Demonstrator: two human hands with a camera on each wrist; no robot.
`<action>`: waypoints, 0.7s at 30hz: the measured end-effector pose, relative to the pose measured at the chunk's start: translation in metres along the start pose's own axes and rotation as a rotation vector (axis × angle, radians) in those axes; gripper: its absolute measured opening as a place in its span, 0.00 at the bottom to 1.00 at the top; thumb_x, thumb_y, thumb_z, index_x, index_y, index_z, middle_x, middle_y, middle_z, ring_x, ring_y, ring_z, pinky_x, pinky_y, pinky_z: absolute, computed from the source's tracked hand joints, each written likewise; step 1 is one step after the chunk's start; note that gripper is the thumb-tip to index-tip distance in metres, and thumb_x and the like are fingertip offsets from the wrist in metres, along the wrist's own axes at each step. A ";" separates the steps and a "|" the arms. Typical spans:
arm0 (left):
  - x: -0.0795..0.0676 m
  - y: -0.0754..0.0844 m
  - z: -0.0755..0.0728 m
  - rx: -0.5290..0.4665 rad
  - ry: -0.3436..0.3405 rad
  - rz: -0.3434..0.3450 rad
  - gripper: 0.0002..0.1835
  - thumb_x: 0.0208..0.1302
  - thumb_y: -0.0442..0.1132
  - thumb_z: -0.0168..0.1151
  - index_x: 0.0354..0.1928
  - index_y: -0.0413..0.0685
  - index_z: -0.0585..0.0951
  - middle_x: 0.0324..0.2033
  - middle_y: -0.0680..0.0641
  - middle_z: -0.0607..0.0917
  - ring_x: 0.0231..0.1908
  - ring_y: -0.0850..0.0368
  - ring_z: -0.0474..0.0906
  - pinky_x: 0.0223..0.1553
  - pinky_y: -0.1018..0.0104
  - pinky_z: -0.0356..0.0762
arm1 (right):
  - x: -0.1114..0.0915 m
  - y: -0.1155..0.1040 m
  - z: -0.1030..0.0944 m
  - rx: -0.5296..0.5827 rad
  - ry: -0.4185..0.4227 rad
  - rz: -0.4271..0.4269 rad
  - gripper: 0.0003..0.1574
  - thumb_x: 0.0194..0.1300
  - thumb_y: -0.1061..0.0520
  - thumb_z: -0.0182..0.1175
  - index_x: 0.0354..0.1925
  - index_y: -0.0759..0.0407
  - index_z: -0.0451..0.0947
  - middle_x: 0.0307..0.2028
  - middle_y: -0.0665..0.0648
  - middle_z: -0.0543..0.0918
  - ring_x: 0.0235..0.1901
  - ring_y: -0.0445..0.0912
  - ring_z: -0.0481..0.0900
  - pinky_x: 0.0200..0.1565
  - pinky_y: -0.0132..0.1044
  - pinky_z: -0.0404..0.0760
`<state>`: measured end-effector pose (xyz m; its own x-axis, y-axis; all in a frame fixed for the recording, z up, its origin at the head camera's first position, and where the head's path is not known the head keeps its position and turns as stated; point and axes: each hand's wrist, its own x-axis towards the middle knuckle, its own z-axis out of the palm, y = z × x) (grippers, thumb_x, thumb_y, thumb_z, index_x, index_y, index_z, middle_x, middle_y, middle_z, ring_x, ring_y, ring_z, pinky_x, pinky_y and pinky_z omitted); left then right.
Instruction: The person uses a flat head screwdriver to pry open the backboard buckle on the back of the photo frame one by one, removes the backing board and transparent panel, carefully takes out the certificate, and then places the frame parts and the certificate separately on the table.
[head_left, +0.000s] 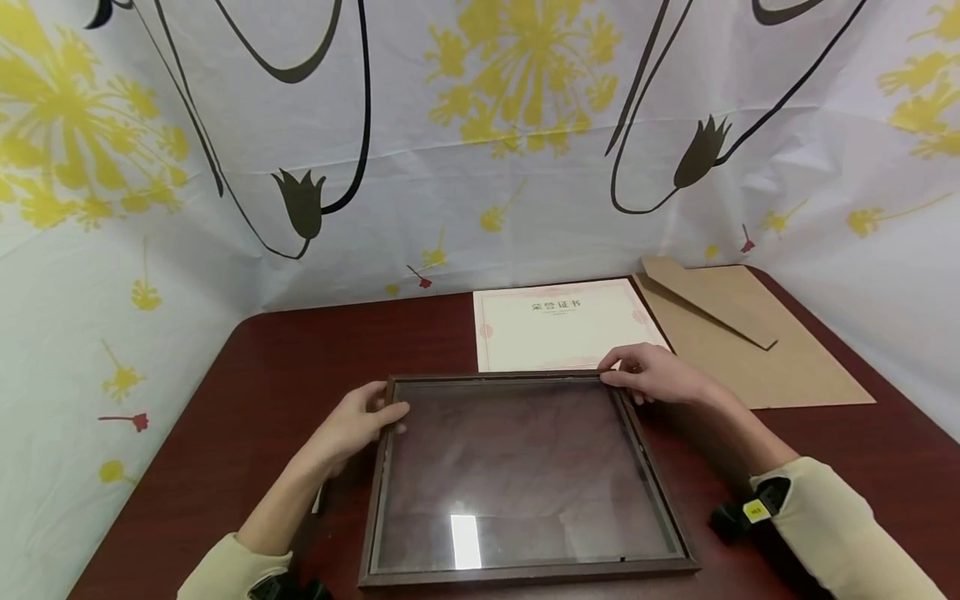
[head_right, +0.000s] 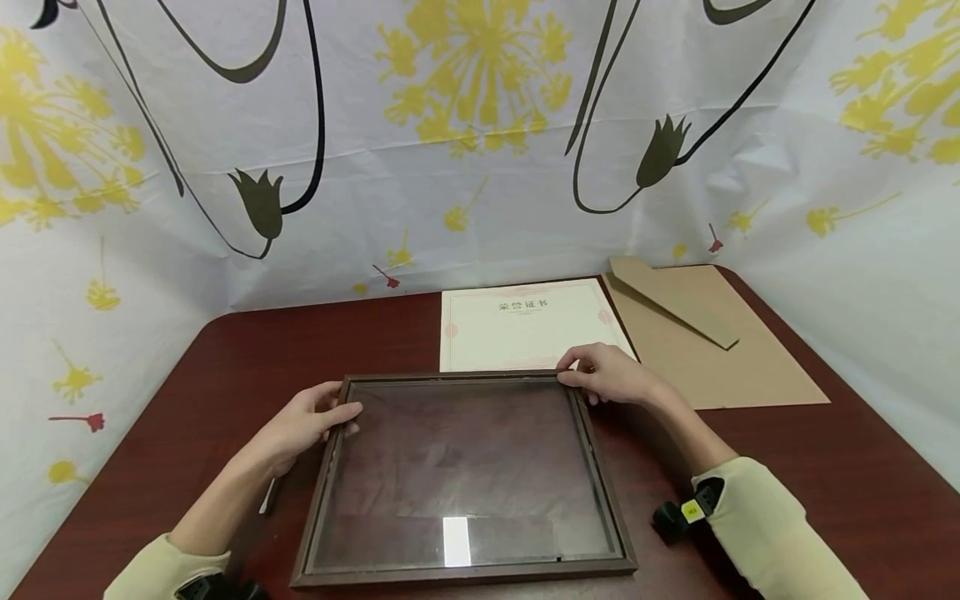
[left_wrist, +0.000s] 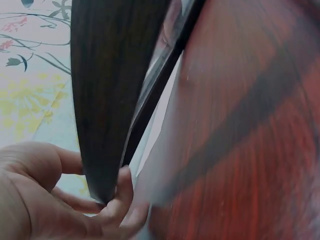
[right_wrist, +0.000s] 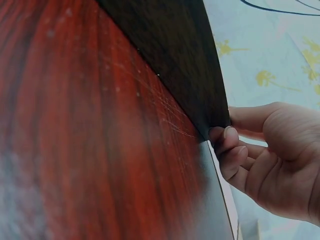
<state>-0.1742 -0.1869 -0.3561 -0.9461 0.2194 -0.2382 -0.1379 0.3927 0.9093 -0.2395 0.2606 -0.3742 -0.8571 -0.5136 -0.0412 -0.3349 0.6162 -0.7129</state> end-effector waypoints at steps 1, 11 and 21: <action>0.001 -0.001 0.000 -0.036 -0.001 -0.012 0.31 0.75 0.39 0.58 0.72 0.32 0.60 0.40 0.39 0.81 0.37 0.55 0.83 0.43 0.60 0.73 | 0.000 0.000 0.000 0.002 -0.002 0.001 0.13 0.72 0.55 0.62 0.50 0.62 0.81 0.20 0.51 0.76 0.16 0.45 0.74 0.20 0.37 0.75; 0.004 -0.001 0.006 -0.405 0.005 -0.104 0.30 0.80 0.41 0.49 0.74 0.36 0.53 0.47 0.41 0.72 0.34 0.59 0.86 0.50 0.60 0.77 | -0.001 -0.001 0.001 0.017 -0.008 0.012 0.15 0.74 0.55 0.61 0.52 0.63 0.80 0.20 0.51 0.76 0.16 0.46 0.74 0.20 0.38 0.74; 0.004 0.002 0.008 -0.490 0.057 -0.088 0.26 0.83 0.38 0.40 0.74 0.31 0.52 0.47 0.43 0.73 0.32 0.61 0.84 0.48 0.63 0.82 | -0.001 -0.002 0.001 0.016 -0.011 0.013 0.15 0.75 0.55 0.59 0.53 0.63 0.79 0.21 0.52 0.76 0.16 0.46 0.73 0.21 0.38 0.75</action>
<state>-0.1756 -0.1783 -0.3574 -0.9374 0.1500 -0.3144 -0.3263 -0.0617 0.9433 -0.2374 0.2593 -0.3737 -0.8569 -0.5122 -0.0582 -0.3173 0.6131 -0.7234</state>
